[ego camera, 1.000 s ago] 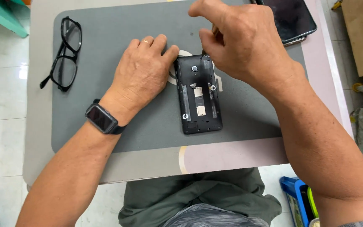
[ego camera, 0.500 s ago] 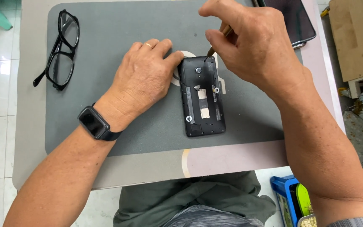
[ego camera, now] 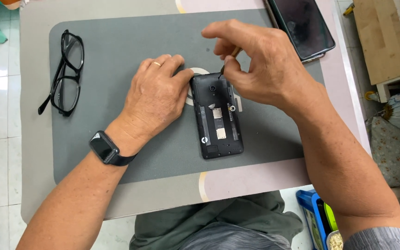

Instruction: Using a small prying tool to carefully remove the back cover of a smartphone.

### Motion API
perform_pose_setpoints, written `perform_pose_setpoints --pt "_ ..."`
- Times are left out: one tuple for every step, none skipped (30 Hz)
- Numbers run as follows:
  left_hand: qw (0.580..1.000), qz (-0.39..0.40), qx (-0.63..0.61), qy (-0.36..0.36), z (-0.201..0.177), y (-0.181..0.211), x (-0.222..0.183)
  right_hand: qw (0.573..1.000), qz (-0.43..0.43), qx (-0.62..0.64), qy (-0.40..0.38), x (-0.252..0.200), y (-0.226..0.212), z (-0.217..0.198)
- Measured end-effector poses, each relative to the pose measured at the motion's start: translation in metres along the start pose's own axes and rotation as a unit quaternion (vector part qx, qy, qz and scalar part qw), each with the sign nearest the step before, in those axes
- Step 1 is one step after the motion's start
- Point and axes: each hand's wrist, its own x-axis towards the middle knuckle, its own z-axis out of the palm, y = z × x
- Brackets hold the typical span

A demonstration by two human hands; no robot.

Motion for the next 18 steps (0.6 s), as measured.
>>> perform_pose_setpoints --pt "1.0 -0.001 -0.006 -0.002 -0.001 0.0 0.0 1.0 -0.002 0.02 -0.006 0.0 0.0 0.0" --pt "1.0 -0.001 -0.008 -0.004 0.0 -0.001 0.001 1.0 0.001 0.021 -0.007 0.0 0.0 0.0" --pt "1.0 -0.005 -0.023 -0.002 0.0 -0.001 0.001 1.0 -0.004 0.027 -0.007 0.0 0.0 -0.001" --pt "0.999 -0.01 -0.038 0.0 -0.001 -0.002 0.001 0.999 -0.009 0.032 -0.007 0.001 -0.001 -0.001" --pt "0.999 -0.011 -0.039 -0.001 -0.001 -0.002 0.002 0.999 -0.008 0.033 -0.008 0.0 0.001 0.0" --pt "0.998 -0.018 -0.058 0.0 -0.001 -0.003 0.002 1.0 -0.009 0.008 0.007 -0.001 0.003 0.002" --pt "0.997 -0.025 -0.077 0.002 -0.001 -0.003 0.003 1.0 -0.011 -0.018 0.022 -0.002 0.005 0.003" --pt "0.997 -0.026 -0.077 0.001 0.002 -0.006 0.003 1.0 -0.011 -0.017 0.021 -0.003 0.008 0.003" --pt "0.988 -0.071 -0.136 -0.015 0.006 -0.008 0.002 1.0 0.003 -0.025 0.019 -0.003 0.01 0.003" --pt "0.974 -0.115 -0.194 -0.03 0.009 -0.01 0.001 0.999 0.017 -0.033 0.017 -0.004 0.013 0.004" --pt "0.974 -0.118 -0.194 -0.03 0.008 -0.013 0.004 0.999 0.016 -0.03 0.015 -0.003 0.012 0.003" --pt "0.946 -0.181 -0.267 -0.004 0.007 -0.015 0.006 0.999 0.026 -0.029 0.018 -0.003 0.012 0.003" --pt "0.909 -0.242 -0.339 0.021 0.007 -0.017 0.009 0.999 0.037 -0.028 0.022 -0.003 0.012 0.002" --pt "0.908 -0.243 -0.339 0.021 0.004 -0.016 0.009 0.999 0.037 -0.027 0.02 -0.003 0.014 0.003" --pt "0.892 -0.279 -0.355 0.022 0.002 -0.016 0.01 0.999 0.038 -0.032 0.021 -0.004 0.016 0.003" --pt "0.874 -0.315 -0.369 0.022 -0.001 -0.014 0.011 0.998 0.04 -0.038 0.022 -0.006 0.019 0.003" --pt "0.873 -0.315 -0.37 0.022 0.004 -0.012 0.01 0.998 0.041 -0.038 0.021 -0.005 0.018 0.002" --pt "0.933 -0.226 -0.279 0.024 0.009 -0.01 0.008 0.999 0.04 -0.031 0.018 -0.005 0.017 0.002"
